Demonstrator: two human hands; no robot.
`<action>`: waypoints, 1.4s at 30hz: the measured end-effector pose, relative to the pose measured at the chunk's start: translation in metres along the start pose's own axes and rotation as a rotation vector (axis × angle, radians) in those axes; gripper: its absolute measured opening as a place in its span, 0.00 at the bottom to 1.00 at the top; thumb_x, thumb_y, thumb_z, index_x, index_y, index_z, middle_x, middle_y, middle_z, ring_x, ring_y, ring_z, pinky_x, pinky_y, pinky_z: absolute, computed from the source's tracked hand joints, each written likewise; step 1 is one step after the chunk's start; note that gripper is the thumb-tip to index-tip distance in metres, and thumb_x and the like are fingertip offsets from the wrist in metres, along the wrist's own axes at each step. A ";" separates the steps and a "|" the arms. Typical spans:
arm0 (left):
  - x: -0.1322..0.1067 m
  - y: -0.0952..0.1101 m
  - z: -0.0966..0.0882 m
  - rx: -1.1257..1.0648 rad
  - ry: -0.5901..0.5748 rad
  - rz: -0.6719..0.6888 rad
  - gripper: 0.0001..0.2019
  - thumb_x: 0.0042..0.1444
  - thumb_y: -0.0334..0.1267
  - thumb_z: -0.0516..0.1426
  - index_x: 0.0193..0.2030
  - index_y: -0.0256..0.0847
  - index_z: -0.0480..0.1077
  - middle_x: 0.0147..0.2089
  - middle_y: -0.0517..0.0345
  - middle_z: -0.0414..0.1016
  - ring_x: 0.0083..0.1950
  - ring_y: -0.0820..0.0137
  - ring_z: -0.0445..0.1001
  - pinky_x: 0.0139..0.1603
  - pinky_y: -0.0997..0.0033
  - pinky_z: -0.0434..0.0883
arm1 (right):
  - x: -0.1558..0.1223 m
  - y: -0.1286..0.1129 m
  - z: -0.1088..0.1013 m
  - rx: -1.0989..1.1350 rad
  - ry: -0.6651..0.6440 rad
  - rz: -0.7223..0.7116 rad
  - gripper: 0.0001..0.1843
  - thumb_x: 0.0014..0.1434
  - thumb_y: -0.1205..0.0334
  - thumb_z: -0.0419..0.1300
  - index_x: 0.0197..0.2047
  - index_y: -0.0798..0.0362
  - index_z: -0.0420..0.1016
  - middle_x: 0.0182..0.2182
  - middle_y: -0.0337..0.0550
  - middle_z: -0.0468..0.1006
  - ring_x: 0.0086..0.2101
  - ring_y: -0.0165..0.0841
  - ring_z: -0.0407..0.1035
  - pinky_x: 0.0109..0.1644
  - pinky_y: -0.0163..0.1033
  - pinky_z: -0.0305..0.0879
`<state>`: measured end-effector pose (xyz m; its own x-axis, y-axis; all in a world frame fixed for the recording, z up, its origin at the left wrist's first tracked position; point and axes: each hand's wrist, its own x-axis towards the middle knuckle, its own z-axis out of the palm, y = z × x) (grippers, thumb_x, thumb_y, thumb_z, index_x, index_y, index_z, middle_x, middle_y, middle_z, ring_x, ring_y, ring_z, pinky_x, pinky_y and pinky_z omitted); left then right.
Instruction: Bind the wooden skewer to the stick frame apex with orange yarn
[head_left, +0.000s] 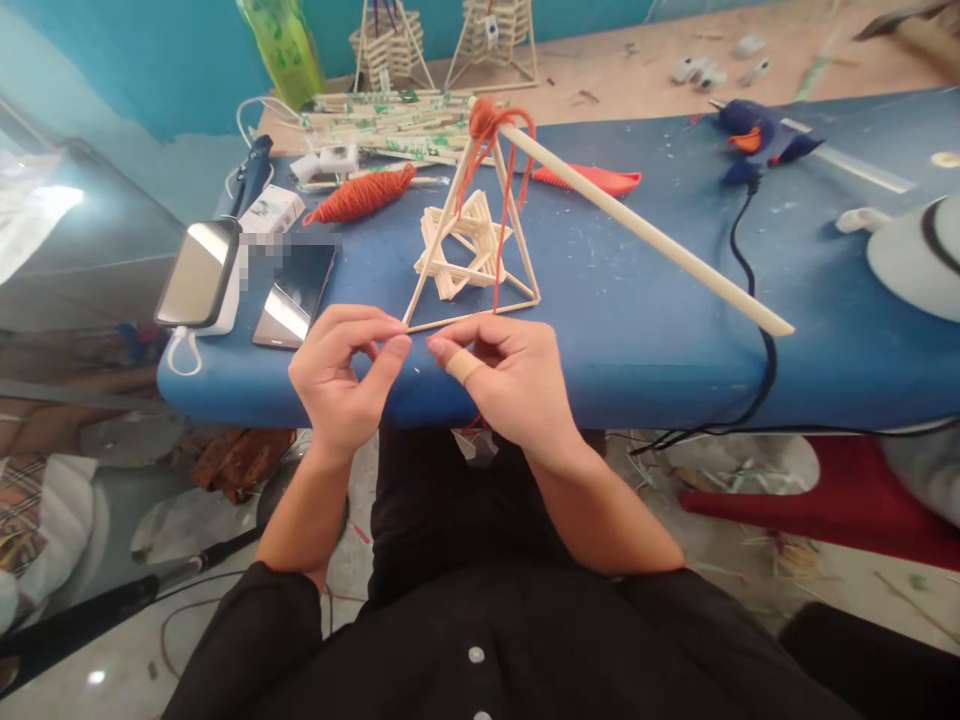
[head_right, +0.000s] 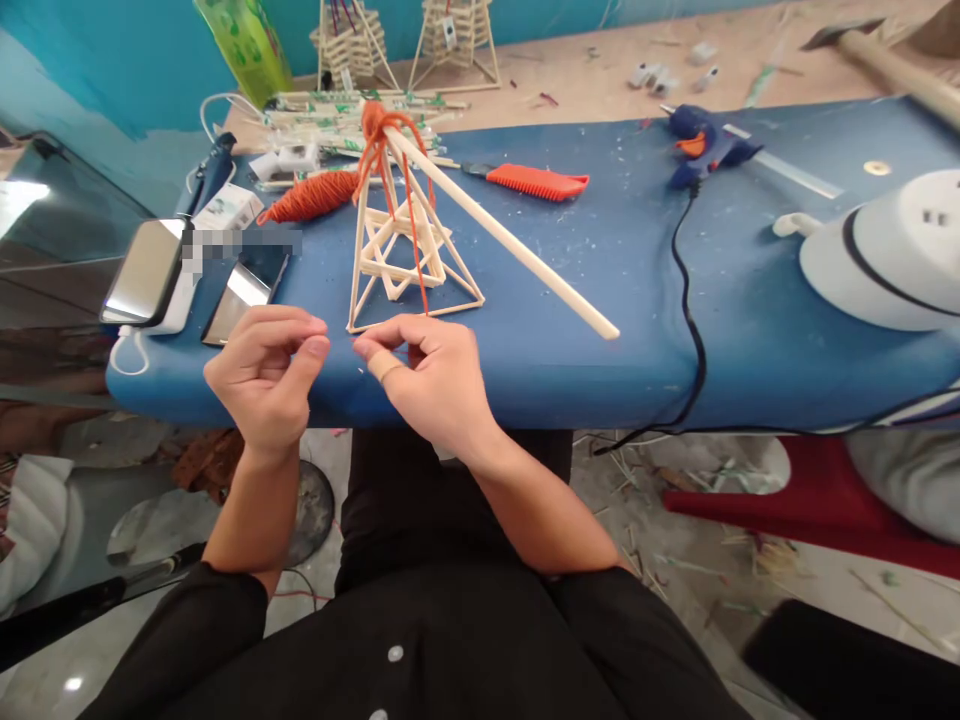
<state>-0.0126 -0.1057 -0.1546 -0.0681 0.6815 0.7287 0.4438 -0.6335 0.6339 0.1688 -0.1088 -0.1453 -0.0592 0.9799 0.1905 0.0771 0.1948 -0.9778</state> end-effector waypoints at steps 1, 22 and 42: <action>0.002 -0.003 0.002 0.031 0.011 -0.005 0.06 0.66 0.41 0.68 0.46 0.44 0.82 0.44 0.57 0.82 0.41 0.71 0.79 0.36 0.73 0.76 | 0.002 0.003 -0.002 -0.100 0.088 -0.051 0.09 0.64 0.58 0.69 0.36 0.53 0.87 0.29 0.39 0.83 0.28 0.28 0.69 0.34 0.36 0.66; 0.038 -0.016 0.054 0.347 -0.220 -0.192 0.29 0.50 0.32 0.72 0.57 0.48 0.69 0.55 0.57 0.83 0.56 0.59 0.84 0.62 0.55 0.81 | 0.001 0.017 -0.009 -0.533 0.398 -0.524 0.08 0.66 0.68 0.64 0.37 0.52 0.86 0.32 0.39 0.87 0.33 0.33 0.81 0.39 0.38 0.72; 0.045 -0.032 0.042 -0.044 -0.246 -0.309 0.26 0.48 0.32 0.72 0.55 0.43 0.76 0.45 0.58 0.86 0.45 0.68 0.86 0.48 0.69 0.85 | 0.011 0.028 -0.034 -0.859 0.626 -0.394 0.09 0.66 0.65 0.65 0.41 0.52 0.89 0.33 0.43 0.88 0.30 0.36 0.79 0.36 0.41 0.65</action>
<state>0.0082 -0.0395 -0.1531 0.0262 0.9066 0.4211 0.3966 -0.3961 0.8281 0.2042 -0.0915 -0.1679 0.2591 0.6461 0.7179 0.8354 0.2231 -0.5023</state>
